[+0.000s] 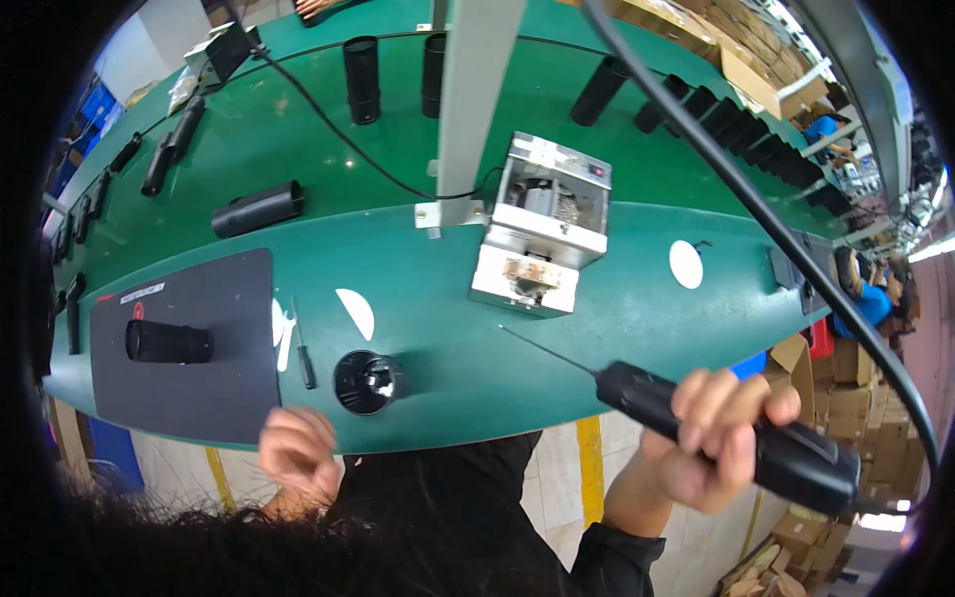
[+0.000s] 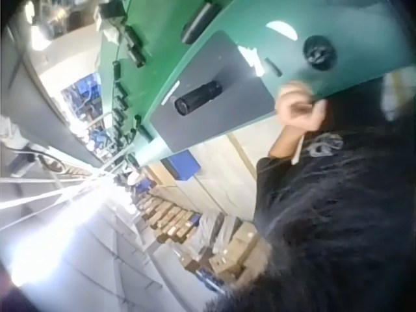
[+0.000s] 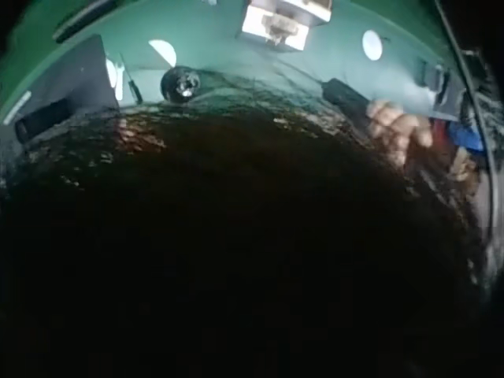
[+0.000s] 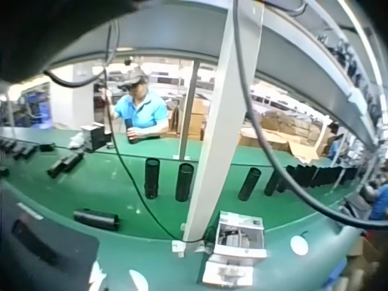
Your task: Assemble components into black cylindrical housings using an electric screwdriver at a factory workbench.
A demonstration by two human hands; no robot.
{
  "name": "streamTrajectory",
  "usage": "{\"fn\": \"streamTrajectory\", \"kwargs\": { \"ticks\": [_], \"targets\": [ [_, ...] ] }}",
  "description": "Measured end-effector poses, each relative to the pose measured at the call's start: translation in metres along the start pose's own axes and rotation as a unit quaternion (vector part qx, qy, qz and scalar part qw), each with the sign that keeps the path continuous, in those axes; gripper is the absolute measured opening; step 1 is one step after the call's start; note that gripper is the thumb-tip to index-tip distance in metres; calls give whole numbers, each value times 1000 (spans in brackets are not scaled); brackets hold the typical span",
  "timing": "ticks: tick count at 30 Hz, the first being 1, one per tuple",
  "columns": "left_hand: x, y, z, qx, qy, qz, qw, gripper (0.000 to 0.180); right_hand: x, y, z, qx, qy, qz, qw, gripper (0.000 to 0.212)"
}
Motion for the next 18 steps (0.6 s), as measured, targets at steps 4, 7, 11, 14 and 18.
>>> {"fn": "streamTrajectory", "kwargs": {
  "ticks": [4, 7, 11, 14, 18],
  "targets": [
    [33, -32, 12, 164, 57, -56, 983, 94, -3, -31, 1, 117, 50, 10, 992, 26],
    [32, -64, 39, 158, -53, -118, 979, 96, 2, -50, 33, 169, 15, 35, 985, 24],
    [38, -62, 59, 185, -84, -10, 979, 58, -2, -51, 54, 162, -28, 59, 985, 16],
    [44, -60, 68, 182, -110, 14, 977, 53, -11, -53, 76, -52, -233, 34, 971, 13],
    [38, -58, 62, 261, -94, 50, 960, 52, -41, -30, 113, -627, -689, -89, 353, 17]
  ]
}}
Point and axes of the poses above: each hand's wrist, its own x-axis towards the middle knuckle, its own z-axis out of the palm, y = z × x, the point moved 7 cm from there along x, towards the middle knuckle, and after that the axes turned 12 degrees about -z, right-handed, at the moved point
